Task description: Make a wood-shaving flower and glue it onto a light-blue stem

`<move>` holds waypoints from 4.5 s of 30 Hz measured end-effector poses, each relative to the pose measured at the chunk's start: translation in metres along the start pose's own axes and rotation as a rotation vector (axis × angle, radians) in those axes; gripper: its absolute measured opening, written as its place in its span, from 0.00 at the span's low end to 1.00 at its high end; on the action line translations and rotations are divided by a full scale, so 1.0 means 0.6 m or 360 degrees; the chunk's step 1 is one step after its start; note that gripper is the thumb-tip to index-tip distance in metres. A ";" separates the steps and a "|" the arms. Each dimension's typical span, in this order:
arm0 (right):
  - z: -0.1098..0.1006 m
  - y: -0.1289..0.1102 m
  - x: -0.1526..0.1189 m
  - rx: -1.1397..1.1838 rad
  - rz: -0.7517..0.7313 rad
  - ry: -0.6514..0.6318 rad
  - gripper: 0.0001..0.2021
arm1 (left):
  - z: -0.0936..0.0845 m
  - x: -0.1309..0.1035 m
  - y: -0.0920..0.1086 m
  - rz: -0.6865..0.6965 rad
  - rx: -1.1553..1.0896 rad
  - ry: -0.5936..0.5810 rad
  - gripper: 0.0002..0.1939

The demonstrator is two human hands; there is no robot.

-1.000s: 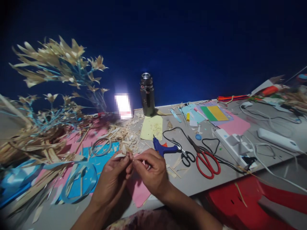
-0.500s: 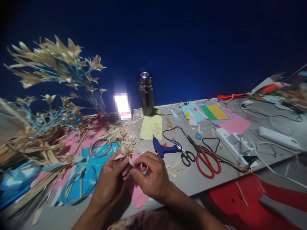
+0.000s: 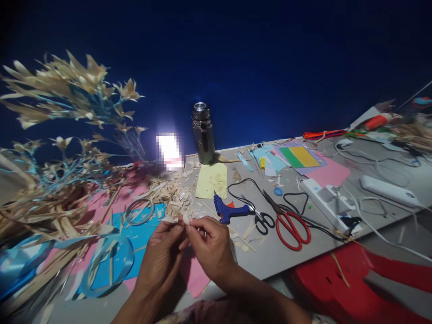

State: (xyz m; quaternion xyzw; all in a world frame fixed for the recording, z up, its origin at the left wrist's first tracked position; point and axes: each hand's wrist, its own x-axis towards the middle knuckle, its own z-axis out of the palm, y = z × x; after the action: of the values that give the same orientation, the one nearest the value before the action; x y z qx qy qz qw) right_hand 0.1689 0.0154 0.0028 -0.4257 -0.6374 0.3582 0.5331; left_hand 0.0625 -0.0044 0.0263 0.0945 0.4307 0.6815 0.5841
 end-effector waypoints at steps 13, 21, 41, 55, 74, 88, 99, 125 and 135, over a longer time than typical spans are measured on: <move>-0.026 0.034 0.024 -0.0376 -0.0118 -0.0351 0.05 | -0.008 0.023 0.013 -0.0015 0.0108 0.0036 0.21; -0.141 0.095 0.078 -0.1492 -0.0227 -0.0861 0.26 | -0.011 0.069 0.040 -0.0079 0.0235 0.0095 0.23; -0.164 0.097 0.105 -0.0386 -0.0704 -0.1173 0.20 | 0.001 0.116 0.017 -0.0072 0.0216 0.0000 0.20; -0.164 0.089 0.093 -0.0376 -0.0572 -0.1239 0.19 | 0.013 0.102 0.022 -0.0074 0.0146 0.0103 0.25; -0.173 0.065 0.094 -0.0005 -0.0209 -0.1298 0.18 | 0.012 0.096 0.027 -0.0116 0.0142 0.0011 0.24; -0.169 0.076 0.081 -0.0027 -0.0110 -0.1233 0.18 | 0.007 0.095 0.026 -0.0067 0.0183 0.0054 0.26; -0.173 0.089 0.075 0.0023 -0.0051 -0.1225 0.21 | 0.003 0.095 0.026 -0.0062 0.0217 0.0027 0.25; -0.148 0.097 0.098 -0.1439 -0.0351 -0.1078 0.17 | 0.005 0.083 0.027 -0.0218 0.0220 0.0039 0.17; -0.103 0.017 0.084 -0.1063 -0.1055 -0.0353 0.07 | 0.020 0.068 -0.001 -0.0339 0.0074 -0.0121 0.14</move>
State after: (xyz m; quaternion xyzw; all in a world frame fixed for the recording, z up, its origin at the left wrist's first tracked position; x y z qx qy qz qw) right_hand 0.2280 0.0661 0.0230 -0.3069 -0.8718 -0.0121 0.3815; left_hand 0.0584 0.0373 0.0181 0.0876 0.4316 0.6014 0.6666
